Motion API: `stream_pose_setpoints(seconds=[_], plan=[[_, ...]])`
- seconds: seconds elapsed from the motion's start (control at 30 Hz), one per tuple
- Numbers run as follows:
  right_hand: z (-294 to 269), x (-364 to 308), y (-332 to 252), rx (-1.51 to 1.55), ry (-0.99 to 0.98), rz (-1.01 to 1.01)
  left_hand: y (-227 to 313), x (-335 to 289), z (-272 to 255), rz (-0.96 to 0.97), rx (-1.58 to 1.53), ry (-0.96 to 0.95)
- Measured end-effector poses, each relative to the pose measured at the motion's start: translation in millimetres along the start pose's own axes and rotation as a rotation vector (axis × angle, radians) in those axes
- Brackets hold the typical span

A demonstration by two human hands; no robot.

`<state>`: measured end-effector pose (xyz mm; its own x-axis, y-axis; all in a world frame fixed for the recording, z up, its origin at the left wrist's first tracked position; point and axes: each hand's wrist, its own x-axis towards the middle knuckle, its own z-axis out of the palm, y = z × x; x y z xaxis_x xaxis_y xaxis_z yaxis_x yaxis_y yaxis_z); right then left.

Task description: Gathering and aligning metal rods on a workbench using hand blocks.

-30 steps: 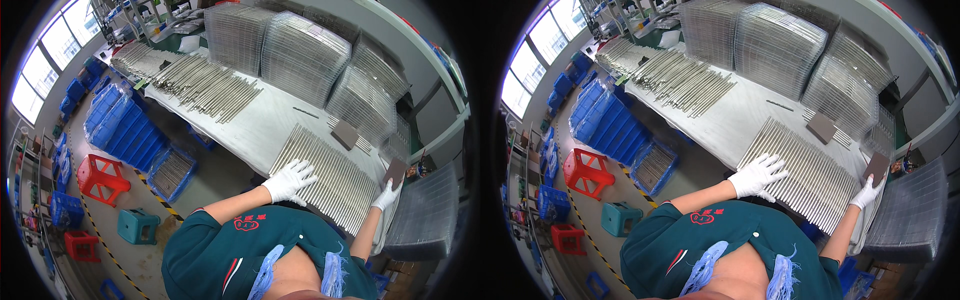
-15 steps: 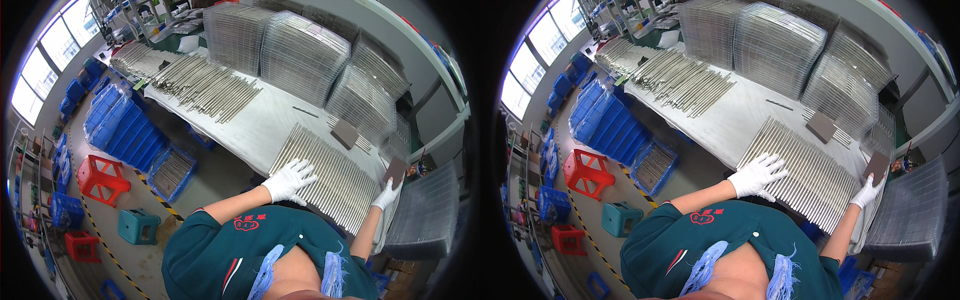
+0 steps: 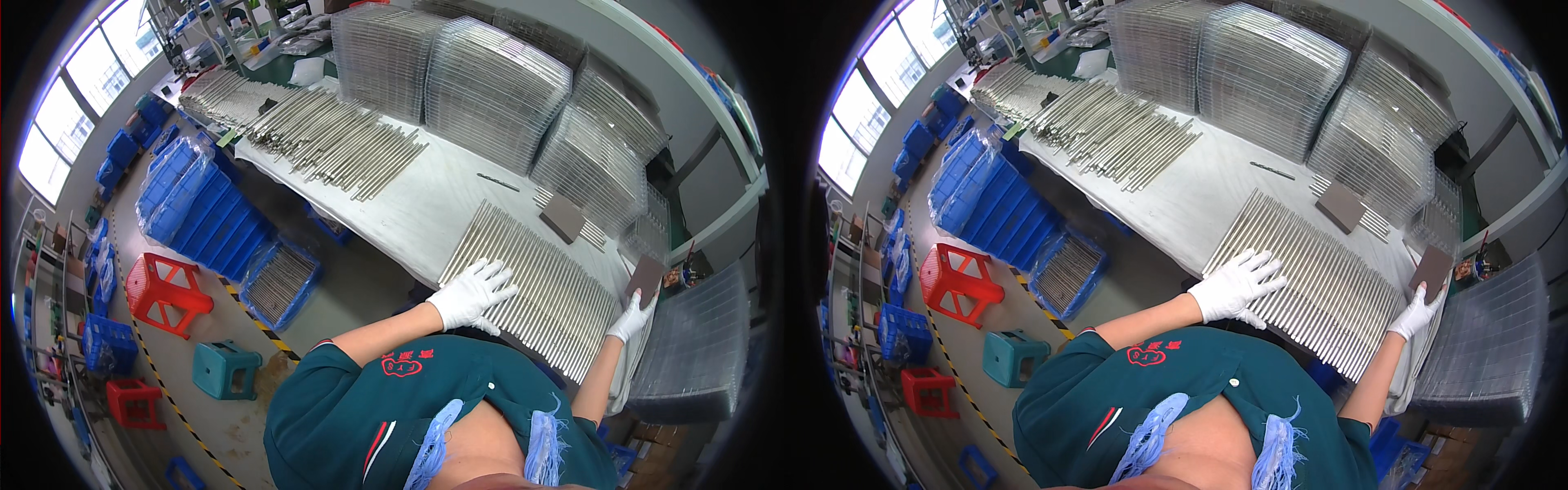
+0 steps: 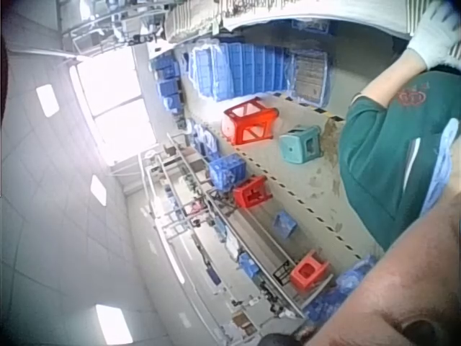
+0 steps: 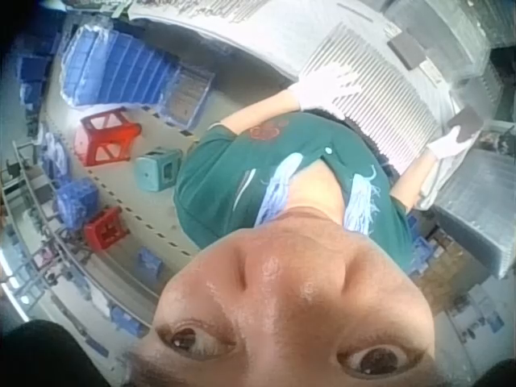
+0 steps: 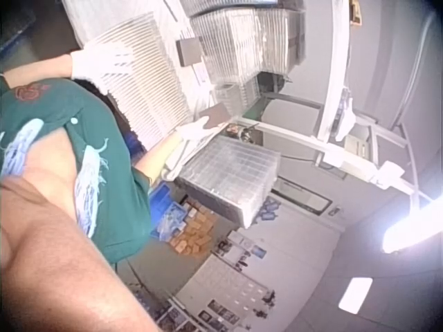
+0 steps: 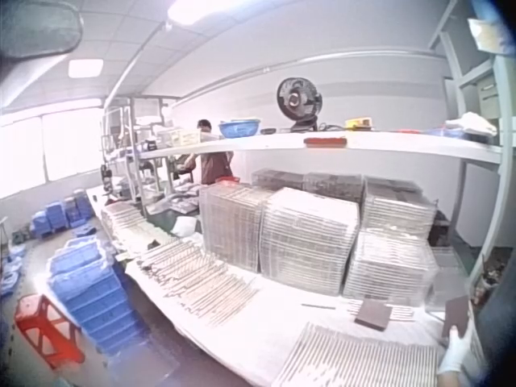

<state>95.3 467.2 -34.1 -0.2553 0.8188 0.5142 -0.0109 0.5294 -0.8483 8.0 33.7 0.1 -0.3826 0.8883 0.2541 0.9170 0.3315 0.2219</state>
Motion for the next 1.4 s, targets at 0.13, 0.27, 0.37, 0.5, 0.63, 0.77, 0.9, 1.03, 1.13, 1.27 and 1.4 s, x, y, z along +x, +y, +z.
stream_pose_setpoints(seconds=[0.13, 0.27, 0.37, 0.5, 0.63, 0.77, 0.9, 1.03, 1.13, 1.27, 1.4], plan=[[0, -2, -9, -0.023, -0.016, 0.033, 0, -1, -1, -0.004, 0.01, -0.01], [-1, 0, -3, 0.017, -0.018, 0.045, 0, 0, -1, 0.001, 0.012, -0.013], [1, -1, -6, 0.052, -0.017, 0.057, 0, 0, -1, 0.001, 0.012, -0.005], [1, -1, -3, 0.026, -0.016, 0.039, -1, 1, 0, 0.007, 0.017, 0.004], [2, 2, 4, 0.1, -0.011, 0.045, -1, 1, -1, 0.006, 0.017, -0.001], [2, 1, 4, 0.099, -0.013, 0.048, 0, 0, 0, 0.005, 0.016, 0.002], [1, -3, -6, -0.001, -0.008, 0.03, 1, -2, 1, -0.003, 0.014, 0.0], [-1, -6, -9, -0.047, -0.002, 0.014, 2, -2, -3, 0.005, -0.008, -0.019], [0, -6, -15, -0.056, 0.006, 0.031, 4, 2, -7, -0.013, -0.007, -0.056], [6, -4, -17, -0.081, -0.027, -0.032, 6, 6, -9, -0.024, 0.026, -0.037], [9, -6, -18, 0.058, -0.035, 0.026, 7, 7, -9, -0.042, -0.004, -0.018]])
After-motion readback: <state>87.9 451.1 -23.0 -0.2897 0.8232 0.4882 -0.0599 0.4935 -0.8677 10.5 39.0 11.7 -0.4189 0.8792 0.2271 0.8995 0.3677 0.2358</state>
